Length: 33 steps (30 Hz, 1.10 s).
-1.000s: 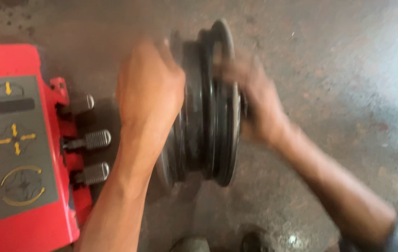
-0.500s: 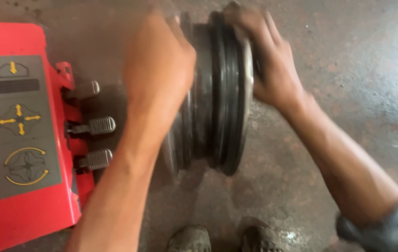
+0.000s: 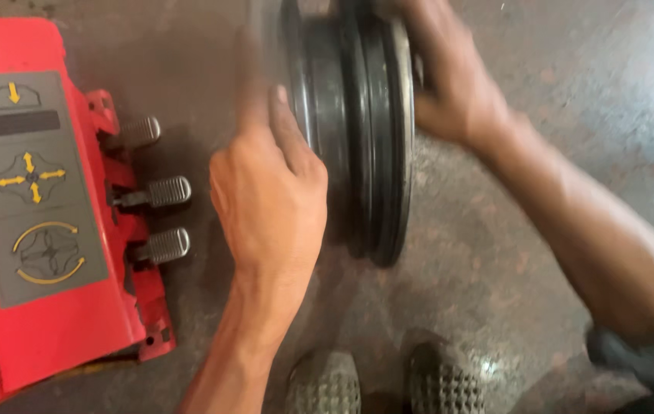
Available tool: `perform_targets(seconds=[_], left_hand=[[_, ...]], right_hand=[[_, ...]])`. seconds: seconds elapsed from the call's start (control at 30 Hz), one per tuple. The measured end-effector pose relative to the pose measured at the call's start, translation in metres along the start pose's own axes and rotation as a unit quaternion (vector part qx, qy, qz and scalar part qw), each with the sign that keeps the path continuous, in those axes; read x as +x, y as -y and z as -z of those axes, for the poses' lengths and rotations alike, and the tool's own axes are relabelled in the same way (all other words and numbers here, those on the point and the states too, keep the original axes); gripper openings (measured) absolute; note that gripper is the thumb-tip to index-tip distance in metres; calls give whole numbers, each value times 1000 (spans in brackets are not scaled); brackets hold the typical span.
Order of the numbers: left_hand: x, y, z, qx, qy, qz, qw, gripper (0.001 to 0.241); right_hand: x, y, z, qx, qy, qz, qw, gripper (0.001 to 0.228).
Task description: The person scrubs a black wheel rim with a brush and then wipes it with a cloth. The person continues to scrub and wipe the rim repeatedly, focusing on different areas of the rim's surface.
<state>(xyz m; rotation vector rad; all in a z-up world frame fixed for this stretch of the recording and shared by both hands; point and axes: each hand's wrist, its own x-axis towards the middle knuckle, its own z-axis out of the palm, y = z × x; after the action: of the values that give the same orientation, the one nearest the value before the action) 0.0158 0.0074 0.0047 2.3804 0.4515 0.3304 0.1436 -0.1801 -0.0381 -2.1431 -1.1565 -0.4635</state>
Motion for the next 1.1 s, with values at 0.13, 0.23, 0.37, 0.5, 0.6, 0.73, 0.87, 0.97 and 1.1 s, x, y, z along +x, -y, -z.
perform_targets(seconds=[0.13, 0.23, 0.37, 0.5, 0.6, 0.73, 0.87, 0.97, 1.1], left_hand=[[17, -6, 6, -40, -67, -107, 991, 48], [25, -6, 4, -30, -51, -97, 994, 45], [35, -7, 10, 1, -4, -41, 999, 28], [44, -10, 8, 29, -16, -34, 999, 29], [45, -8, 8, 15, -4, -52, 999, 31], [56, -17, 7, 20, -21, -61, 998, 28], [48, -10, 6, 16, -15, -57, 998, 28], [50, -16, 6, 2, -8, -58, 998, 28], [54, -13, 3, 29, -25, -54, 998, 28]], right_hand=[[-55, 56, 0, 4, 23, 71, 997, 54], [-35, 33, -1, -5, 28, 8, 1000, 57], [-9, 17, 6, -4, -26, 81, 996, 62], [-29, 37, 5, -21, 51, -14, 998, 64], [-14, 6, -2, -29, 60, -103, 992, 67], [-38, 34, -12, -18, -46, 22, 999, 72], [-15, 1, -7, -12, 22, -133, 991, 74], [-19, 12, -14, -29, -51, -4, 998, 75], [-35, 23, -15, -56, -49, 16, 997, 62]])
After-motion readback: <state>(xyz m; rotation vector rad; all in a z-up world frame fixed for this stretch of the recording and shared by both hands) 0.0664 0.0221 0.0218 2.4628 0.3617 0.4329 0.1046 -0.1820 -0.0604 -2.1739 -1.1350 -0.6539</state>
